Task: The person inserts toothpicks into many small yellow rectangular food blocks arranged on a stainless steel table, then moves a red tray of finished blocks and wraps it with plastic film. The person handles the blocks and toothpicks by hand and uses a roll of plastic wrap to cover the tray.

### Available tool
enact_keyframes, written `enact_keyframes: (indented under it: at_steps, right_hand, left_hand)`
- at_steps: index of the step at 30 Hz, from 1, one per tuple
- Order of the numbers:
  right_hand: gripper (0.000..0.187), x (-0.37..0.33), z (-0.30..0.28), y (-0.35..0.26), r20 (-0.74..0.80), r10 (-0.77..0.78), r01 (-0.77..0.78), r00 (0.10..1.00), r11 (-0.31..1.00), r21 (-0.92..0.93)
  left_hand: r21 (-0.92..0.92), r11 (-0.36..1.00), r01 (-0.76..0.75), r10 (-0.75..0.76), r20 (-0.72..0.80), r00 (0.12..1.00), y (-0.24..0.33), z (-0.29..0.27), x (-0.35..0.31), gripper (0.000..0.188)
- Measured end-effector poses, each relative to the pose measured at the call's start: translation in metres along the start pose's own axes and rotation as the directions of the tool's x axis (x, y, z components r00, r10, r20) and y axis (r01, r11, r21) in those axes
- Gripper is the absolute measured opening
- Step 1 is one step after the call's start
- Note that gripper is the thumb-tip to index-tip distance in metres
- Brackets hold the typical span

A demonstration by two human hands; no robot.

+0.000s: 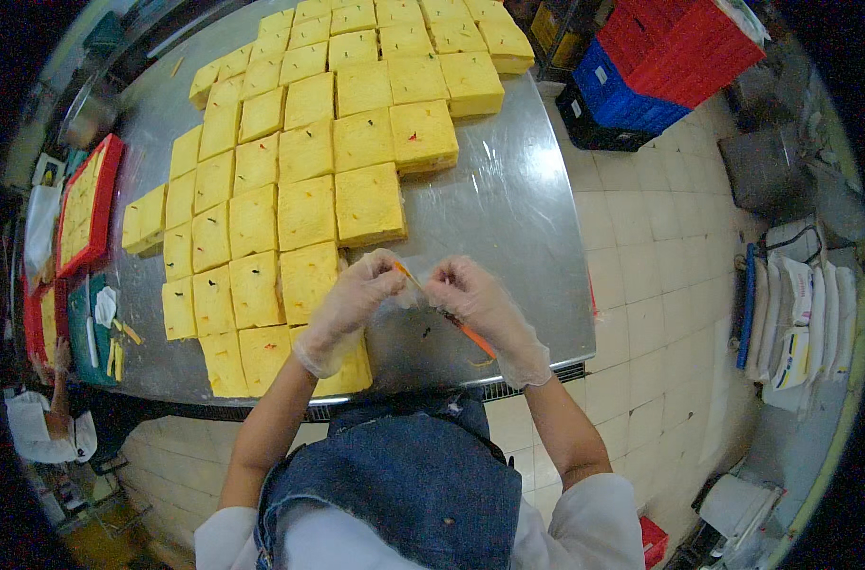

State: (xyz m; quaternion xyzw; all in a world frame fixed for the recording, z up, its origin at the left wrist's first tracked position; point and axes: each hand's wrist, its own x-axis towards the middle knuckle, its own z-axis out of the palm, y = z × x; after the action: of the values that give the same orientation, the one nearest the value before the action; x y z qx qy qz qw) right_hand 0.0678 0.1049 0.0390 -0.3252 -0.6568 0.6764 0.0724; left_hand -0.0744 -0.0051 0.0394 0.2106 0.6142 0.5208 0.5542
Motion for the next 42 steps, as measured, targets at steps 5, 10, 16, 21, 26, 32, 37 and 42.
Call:
enact_keyframes:
  at_steps: [5, 10, 16, 21, 26, 32, 37, 42]
  right_hand:
    - [0.014, -0.002, 0.0, -0.002, 0.039, -0.171, 0.175, 0.985, 0.962, -0.208]
    - [0.018, 0.008, -0.008, 0.008, 0.042, -0.131, 0.123, 0.991, 0.705, -0.698]
    - [0.018, 0.027, 0.012, -0.03, -0.117, -0.07, 0.022, 0.991, 0.929, -0.369]
    - [0.039, 0.086, 0.089, -0.104, 0.172, -0.327, 0.353, 0.929, 0.924, -0.147]
    - [0.022, 0.214, 0.261, -0.14, 0.32, -0.391, 0.424, 0.863, 0.905, -0.038]
    - [0.012, 0.293, 0.393, -0.147, 0.265, -0.465, 0.449, 0.845, 0.885, 0.121]
    - [0.01, 0.311, 0.42, -0.143, 0.255, -0.444, 0.493, 0.859, 0.852, -0.175]
    - [0.011, 0.323, 0.42, -0.131, 0.282, -0.626, 0.683, 0.727, 0.618, -0.389]
  left_hand:
    - [0.383, 0.919, -0.099, 0.139, -0.077, 0.987, 0.0, 0.004, 0.003, 0.02]
    - [0.682, 0.724, -0.108, 0.278, -0.145, 0.949, 0.01, -0.015, -0.001, 0.019]
    - [0.475, 0.848, -0.236, 0.428, -0.351, 0.833, 0.048, -0.092, -0.035, 0.02]
    - [0.339, 0.894, -0.292, 0.446, -0.626, 0.64, 0.064, -0.251, -0.085, 0.02]
    - [0.348, 0.868, -0.355, 0.485, -0.748, 0.453, 0.064, -0.387, -0.107, 0.019]
    - [0.579, 0.807, -0.112, 0.567, -0.709, 0.418, 0.054, -0.453, -0.095, 0.013]
    - [0.707, 0.695, -0.131, 0.69, -0.604, 0.399, 0.047, -0.467, -0.091, 0.012]
    - [0.833, 0.535, -0.14, 0.807, -0.455, 0.377, 0.038, -0.475, -0.081, 0.011]
